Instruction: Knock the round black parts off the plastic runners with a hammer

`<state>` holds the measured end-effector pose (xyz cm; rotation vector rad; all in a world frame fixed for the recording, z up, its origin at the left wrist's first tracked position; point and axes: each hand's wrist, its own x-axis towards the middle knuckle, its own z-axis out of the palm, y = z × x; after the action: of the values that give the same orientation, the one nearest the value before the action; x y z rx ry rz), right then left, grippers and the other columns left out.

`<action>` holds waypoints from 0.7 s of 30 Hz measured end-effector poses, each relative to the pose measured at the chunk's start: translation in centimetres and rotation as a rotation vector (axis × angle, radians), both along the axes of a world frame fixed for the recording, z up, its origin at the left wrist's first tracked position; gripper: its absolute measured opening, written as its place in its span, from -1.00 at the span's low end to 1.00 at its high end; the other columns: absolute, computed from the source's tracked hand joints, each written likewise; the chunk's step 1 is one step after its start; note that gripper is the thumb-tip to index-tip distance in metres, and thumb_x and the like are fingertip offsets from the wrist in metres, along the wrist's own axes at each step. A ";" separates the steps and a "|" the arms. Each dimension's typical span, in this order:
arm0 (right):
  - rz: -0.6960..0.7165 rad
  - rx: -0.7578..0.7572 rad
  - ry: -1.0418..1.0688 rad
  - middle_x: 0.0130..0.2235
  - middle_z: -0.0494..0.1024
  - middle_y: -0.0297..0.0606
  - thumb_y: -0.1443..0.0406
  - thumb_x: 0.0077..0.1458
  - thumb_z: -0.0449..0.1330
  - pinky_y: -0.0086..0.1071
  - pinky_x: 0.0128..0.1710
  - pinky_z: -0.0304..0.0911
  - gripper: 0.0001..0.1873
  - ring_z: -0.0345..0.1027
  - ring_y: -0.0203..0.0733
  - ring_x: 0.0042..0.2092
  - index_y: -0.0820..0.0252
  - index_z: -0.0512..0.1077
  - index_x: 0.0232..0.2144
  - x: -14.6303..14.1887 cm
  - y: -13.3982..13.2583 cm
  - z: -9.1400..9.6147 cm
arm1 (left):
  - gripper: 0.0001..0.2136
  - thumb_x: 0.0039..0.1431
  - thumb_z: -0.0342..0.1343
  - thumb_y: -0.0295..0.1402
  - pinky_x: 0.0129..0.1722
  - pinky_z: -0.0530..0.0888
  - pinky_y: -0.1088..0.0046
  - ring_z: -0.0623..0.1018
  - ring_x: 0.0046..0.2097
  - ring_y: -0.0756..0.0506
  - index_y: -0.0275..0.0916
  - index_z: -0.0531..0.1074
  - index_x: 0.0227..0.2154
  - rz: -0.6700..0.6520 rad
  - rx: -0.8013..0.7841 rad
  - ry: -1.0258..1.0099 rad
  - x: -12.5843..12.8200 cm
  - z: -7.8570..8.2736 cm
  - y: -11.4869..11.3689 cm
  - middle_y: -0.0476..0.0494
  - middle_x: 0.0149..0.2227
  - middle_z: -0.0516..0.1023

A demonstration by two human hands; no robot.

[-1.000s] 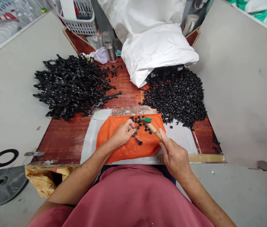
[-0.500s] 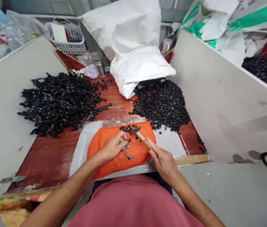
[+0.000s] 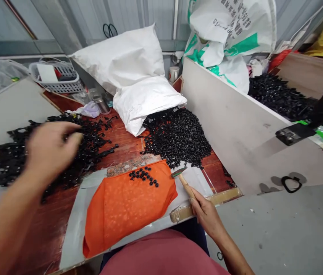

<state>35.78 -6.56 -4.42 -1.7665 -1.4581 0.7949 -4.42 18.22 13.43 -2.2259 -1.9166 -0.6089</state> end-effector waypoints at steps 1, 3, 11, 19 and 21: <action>0.006 -0.016 0.009 -0.48 0.57 -0.37 0.05 0.41 -0.06 -0.33 -0.45 0.46 -0.44 0.51 -0.13 -0.46 0.00 0.38 0.33 0.0 0.1 0.0 | -0.65 0.28 -0.11 -0.14 0.15 0.36 0.19 0.48 0.05 -0.19 -0.22 0.48 -0.13 -0.140 -0.035 -0.047 3.3 -1.3 0.4 -0.11 -0.05 0.58; 0.025 -0.047 0.031 -0.49 0.56 -0.39 0.05 0.41 -0.06 -0.35 -0.44 0.45 -0.45 0.49 -0.15 -0.47 -0.01 0.38 0.32 0.1 0.3 0.2 | -0.74 0.28 -0.05 -0.21 0.05 0.41 0.25 0.53 -0.08 -0.17 -0.20 0.52 -0.27 -0.458 -0.187 -0.093 10.3 -4.0 1.5 -0.14 -0.17 0.62; 0.027 -0.074 0.046 0.11 0.64 -0.22 0.13 0.42 -0.03 -0.20 0.05 0.45 -0.48 0.58 -0.02 0.05 -0.04 0.37 0.33 -0.1 0.3 0.7 | -0.71 0.20 0.18 -0.40 0.14 0.33 0.05 0.48 0.10 -0.35 -0.19 0.53 -0.01 -0.454 -0.426 -0.127 29.5 -10.4 9.0 -0.34 0.01 0.56; 0.026 -0.055 0.026 0.11 0.64 -0.26 0.14 0.41 0.00 -0.21 0.02 0.48 -0.50 0.59 -0.02 0.05 -0.10 0.38 0.32 -0.2 0.2 0.4 | -0.90 0.27 0.12 -0.38 0.12 0.31 0.19 0.50 -0.01 -0.21 -0.17 0.53 -0.33 -0.450 -0.455 -0.332 28.7 -12.2 10.1 -0.17 -0.17 0.54; 0.043 -0.060 0.031 0.08 0.66 -0.27 0.13 0.41 0.00 -0.22 -0.03 0.50 -0.51 0.60 -0.01 0.03 -0.10 0.40 0.30 0.0 0.3 0.5 | -0.90 0.25 0.11 -0.42 0.08 0.35 0.28 0.49 -0.04 -0.16 -0.20 0.47 -0.40 -0.471 -0.464 -0.433 27.6 -11.7 10.3 -0.15 -0.21 0.52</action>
<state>35.81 -6.26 -3.96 -1.7640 -1.4699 0.8931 23.22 28.56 1.69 -3.1091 -1.8557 -0.8333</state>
